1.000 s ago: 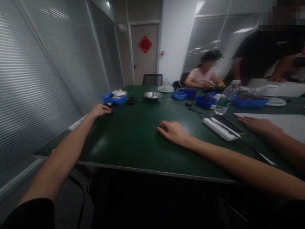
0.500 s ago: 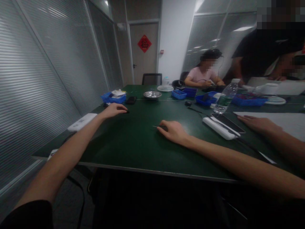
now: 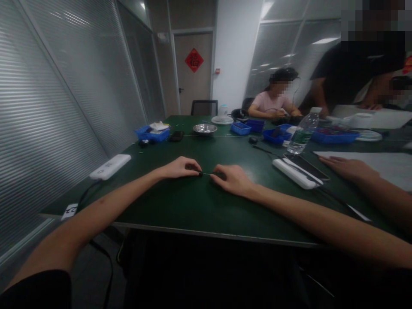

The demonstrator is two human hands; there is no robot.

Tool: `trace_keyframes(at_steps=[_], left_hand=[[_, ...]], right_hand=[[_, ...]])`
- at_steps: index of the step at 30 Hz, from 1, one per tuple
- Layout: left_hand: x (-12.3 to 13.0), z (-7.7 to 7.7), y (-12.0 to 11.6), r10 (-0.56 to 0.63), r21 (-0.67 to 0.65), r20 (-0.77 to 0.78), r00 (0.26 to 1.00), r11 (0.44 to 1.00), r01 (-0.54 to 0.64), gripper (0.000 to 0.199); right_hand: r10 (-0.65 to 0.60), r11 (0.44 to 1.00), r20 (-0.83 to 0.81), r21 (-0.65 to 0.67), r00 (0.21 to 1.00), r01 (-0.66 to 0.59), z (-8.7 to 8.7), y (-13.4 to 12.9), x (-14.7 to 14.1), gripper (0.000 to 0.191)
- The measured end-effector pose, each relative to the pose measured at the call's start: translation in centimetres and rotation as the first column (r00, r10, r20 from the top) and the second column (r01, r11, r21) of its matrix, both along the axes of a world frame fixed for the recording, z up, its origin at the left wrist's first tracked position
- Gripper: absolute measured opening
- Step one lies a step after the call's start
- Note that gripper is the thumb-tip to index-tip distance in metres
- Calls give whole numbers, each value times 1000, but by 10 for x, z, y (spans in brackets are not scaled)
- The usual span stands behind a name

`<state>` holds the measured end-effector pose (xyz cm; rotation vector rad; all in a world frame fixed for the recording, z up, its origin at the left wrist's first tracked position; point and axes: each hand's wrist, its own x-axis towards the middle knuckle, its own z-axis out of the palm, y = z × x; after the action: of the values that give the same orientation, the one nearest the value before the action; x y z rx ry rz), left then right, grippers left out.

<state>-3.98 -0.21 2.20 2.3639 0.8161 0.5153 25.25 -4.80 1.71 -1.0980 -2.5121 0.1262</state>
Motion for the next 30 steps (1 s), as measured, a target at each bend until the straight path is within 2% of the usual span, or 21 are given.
trace_keyframes(at_steps=[11, 20, 30], left_hand=[[8, -4, -6, -29, 27, 47, 998, 999, 28, 29], [14, -4, -11, -46, 32, 49, 998, 999, 45, 29], [17, -4, -15, -50, 32, 63, 997, 998, 48, 30]], right_hand=[[52, 999, 4, 10, 999, -52, -4, 4, 2, 32], [101, 995, -2, -5, 995, -101, -1, 1, 2, 33], [77, 997, 6, 11, 997, -77, -5, 4, 1, 34]])
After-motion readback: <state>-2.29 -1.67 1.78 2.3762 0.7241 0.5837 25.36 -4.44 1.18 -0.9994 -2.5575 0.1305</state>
